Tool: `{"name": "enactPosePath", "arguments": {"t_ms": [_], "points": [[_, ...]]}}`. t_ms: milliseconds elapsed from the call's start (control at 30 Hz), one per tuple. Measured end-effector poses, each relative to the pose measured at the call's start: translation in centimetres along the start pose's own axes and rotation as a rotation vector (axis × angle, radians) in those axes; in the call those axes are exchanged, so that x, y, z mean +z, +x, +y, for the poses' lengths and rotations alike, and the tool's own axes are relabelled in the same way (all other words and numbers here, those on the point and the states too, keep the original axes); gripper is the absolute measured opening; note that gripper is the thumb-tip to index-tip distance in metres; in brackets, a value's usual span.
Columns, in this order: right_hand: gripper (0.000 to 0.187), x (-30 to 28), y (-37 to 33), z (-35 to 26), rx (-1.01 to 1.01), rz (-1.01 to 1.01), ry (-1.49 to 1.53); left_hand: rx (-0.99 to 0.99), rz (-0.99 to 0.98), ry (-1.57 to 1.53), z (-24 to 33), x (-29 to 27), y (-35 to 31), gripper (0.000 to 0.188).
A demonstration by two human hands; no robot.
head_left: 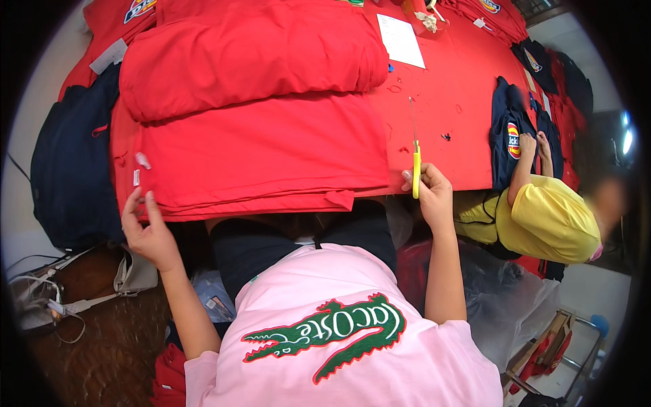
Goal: The person uses scissors to cut small white tags from a stack of red t-shirts, handling each shirt one at a time before moving it to a separate stack.
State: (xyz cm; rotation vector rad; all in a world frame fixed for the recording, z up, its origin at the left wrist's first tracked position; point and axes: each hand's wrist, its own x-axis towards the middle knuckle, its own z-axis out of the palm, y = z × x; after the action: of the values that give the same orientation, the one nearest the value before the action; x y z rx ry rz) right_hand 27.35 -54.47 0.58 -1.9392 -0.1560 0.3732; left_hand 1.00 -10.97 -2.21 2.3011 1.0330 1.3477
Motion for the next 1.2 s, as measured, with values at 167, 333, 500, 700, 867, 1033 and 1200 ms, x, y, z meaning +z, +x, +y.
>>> {"name": "enactPosePath", "arguments": {"t_ms": [167, 333, 500, 700, 867, 1033, 1200], "points": [[0.018, 0.4, 0.9, 0.4, -0.044, -0.048, -0.022, 0.329, -0.490, 0.018, 4.4, 1.8, -2.7, 0.021], [0.012, -0.6, 0.3, 1.1, -0.006, -0.072, 0.030, 0.310, -0.539, -0.236, 6.4, 1.5, -5.3, 0.021], [0.014, -1.4, 1.9, 0.6, -0.007, -0.127, 0.001, 0.241, -0.504, -0.318, 5.9, 0.2, -5.4, 0.018], [0.013, -1.0, 2.3, 0.0, -0.034, -0.073, 0.046, 0.071, -0.338, -0.134, 5.0, 0.2, -2.6, 0.022], [0.022, 2.3, 1.4, -2.2, -0.050, -0.117, 0.052, 0.012, -0.404, 0.076, 3.5, 0.6, -1.4, 0.017], [0.023, 7.8, 1.7, -6.1, -0.166, -0.250, -0.002, -0.407, -0.434, -0.157, 4.4, 0.0, -1.4, 0.010], [0.029, 14.1, 1.6, -10.6, -0.504, -0.325, -0.340, -0.757, 0.034, -0.987, 2.9, 0.9, -1.6, 0.019]]}}
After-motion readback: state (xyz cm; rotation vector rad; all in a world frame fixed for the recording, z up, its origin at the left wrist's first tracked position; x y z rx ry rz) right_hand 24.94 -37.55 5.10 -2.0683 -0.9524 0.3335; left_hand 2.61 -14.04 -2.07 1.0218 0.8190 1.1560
